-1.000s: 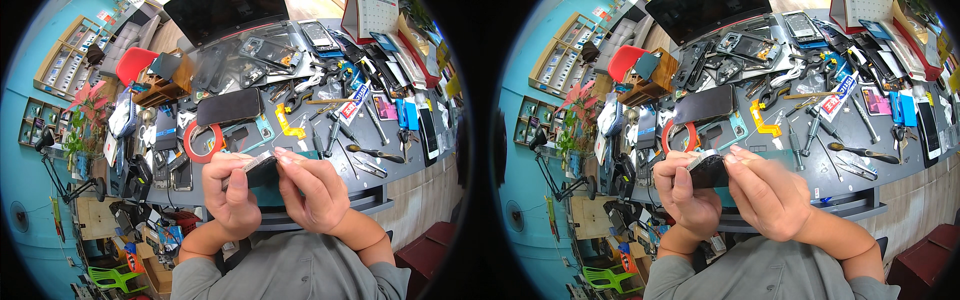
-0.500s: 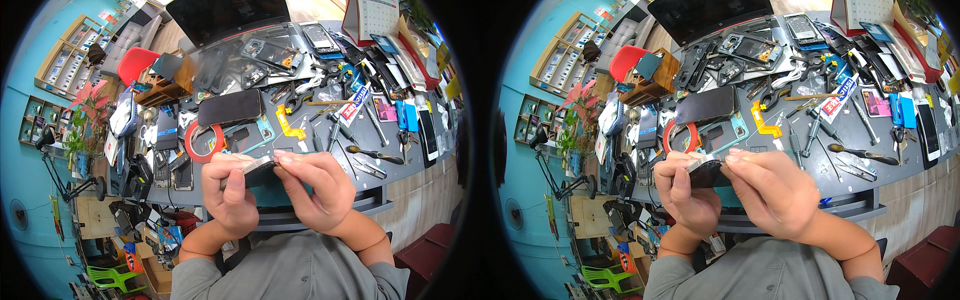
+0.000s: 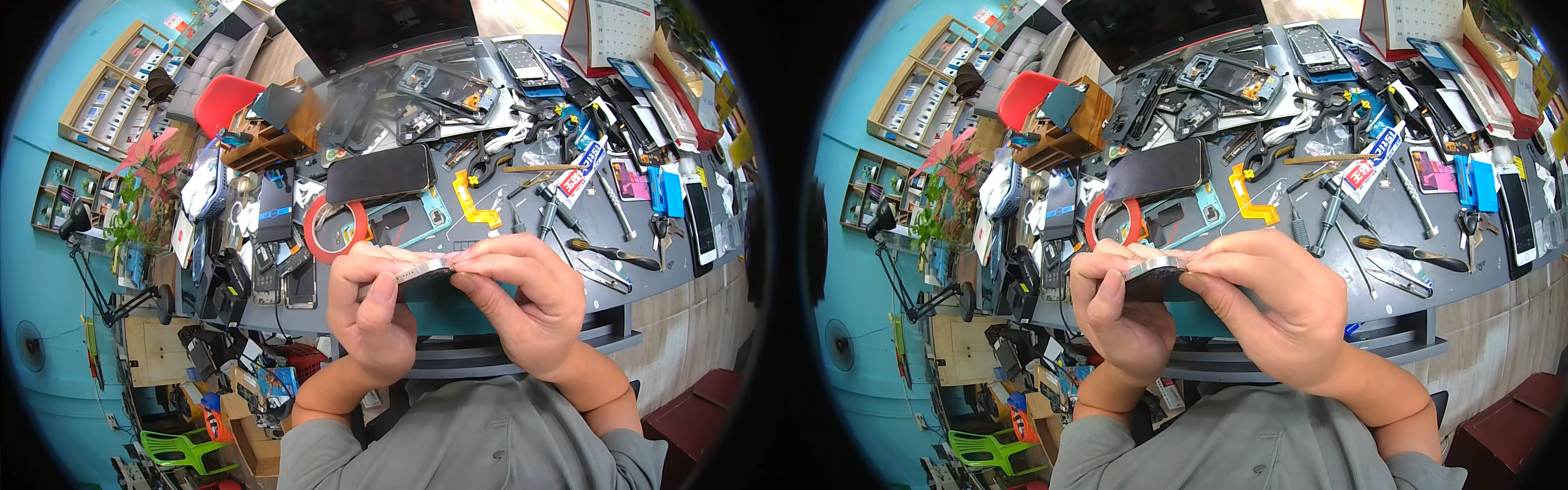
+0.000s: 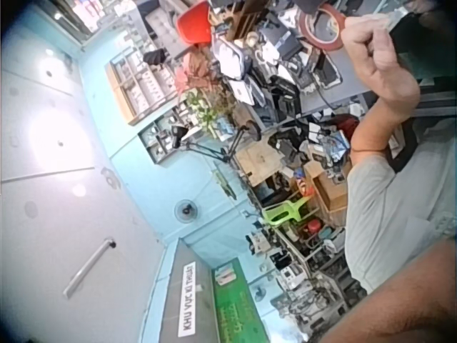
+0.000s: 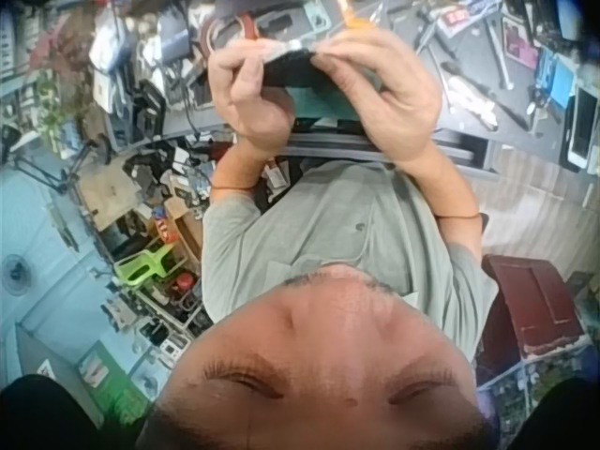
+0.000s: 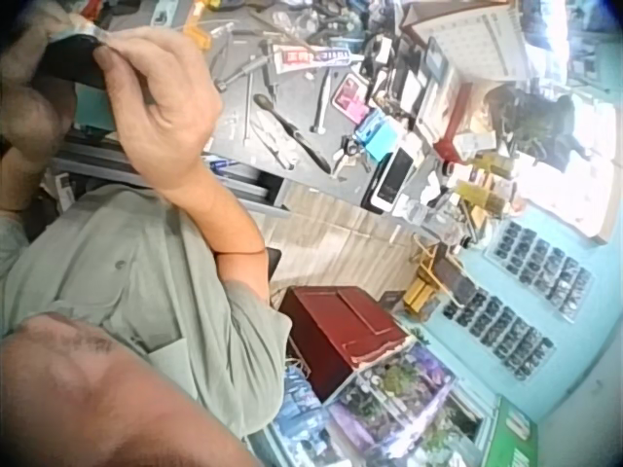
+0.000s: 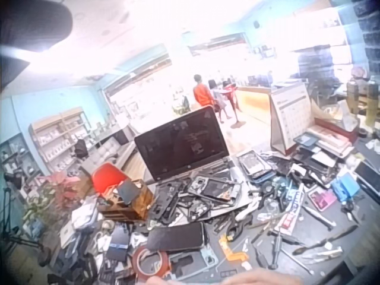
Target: The person disassembles a smartphone by removing screws from the bottom edge and prying open the casing. They then use a screwdriver to remove internal screws securing a metal bracket before detaching the bracket from the device.
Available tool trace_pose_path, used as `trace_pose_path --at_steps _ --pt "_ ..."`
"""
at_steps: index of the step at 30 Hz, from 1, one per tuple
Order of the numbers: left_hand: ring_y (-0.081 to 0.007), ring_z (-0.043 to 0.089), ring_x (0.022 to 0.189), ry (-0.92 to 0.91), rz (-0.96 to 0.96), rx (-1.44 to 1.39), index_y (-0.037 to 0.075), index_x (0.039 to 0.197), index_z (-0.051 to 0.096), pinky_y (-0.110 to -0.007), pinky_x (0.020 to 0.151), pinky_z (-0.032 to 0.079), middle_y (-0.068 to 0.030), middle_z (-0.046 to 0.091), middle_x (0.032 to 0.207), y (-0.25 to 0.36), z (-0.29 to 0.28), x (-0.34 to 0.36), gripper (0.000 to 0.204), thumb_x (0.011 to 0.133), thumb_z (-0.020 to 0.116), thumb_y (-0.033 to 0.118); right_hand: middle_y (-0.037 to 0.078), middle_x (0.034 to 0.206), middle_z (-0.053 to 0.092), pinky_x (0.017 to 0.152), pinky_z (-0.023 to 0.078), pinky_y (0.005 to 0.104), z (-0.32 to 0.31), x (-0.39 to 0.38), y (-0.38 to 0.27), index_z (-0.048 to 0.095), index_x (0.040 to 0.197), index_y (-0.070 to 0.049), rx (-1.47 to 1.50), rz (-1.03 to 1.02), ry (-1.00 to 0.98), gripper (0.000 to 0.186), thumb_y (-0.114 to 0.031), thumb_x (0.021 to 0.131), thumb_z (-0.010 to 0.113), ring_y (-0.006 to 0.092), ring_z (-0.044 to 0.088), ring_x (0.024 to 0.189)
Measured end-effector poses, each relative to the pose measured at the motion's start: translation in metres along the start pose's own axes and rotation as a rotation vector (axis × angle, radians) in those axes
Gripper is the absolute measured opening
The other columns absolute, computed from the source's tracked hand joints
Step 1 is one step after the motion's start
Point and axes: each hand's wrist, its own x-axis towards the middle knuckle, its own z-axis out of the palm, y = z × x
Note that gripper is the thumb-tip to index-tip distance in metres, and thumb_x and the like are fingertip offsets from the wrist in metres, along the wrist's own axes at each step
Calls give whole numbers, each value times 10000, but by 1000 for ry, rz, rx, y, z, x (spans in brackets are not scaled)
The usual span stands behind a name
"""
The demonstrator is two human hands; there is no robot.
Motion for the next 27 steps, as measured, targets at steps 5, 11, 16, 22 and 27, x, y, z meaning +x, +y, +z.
trace_pose_path --at_steps 5,11,16,22,27 --pt "-374 757 979 -11 17 -16 23 1103 527 -620 1008 632 -158 633 960 -3 0 2 203 1118 505 225 165 1045 813 775 647 354 1 -1 -4 832 1078 30 -34 0 4 171 50 920 895 264 804 907" --pt "-349 737 947 -23 37 -60 28 1078 538 -634 1032 612 -156 635 942 -4 0 5 205 1109 501 227 160 1039 812 754 637 348 0 -2 -2 835 1070 16 11 20 -8 159 50 924 890 251 789 886" --pt "-312 695 952 -65 108 -6 32 1097 566 -601 1038 600 -147 626 981 -8 -4 10 198 1106 518 224 148 1033 811 744 635 343 0 0 -2 828 1068 15 -30 -39 -32 166 59 920 888 248 784 874" --pt "-280 719 1071 -128 380 523 -65 1266 750 -394 1000 616 -192 635 1296 1 -26 12 262 1034 669 25 152 1031 809 728 640 342 5 1 -3 815 1076 20 -46 -77 -27 222 83 883 907 251 785 863" --pt "-257 736 1155 -169 337 596 -48 1319 793 -338 925 638 -207 678 1331 26 -20 17 433 886 805 -49 155 1041 809 727 646 346 9 3 -5 810 1082 18 -100 -113 -26 230 79 883 908 251 791 873"
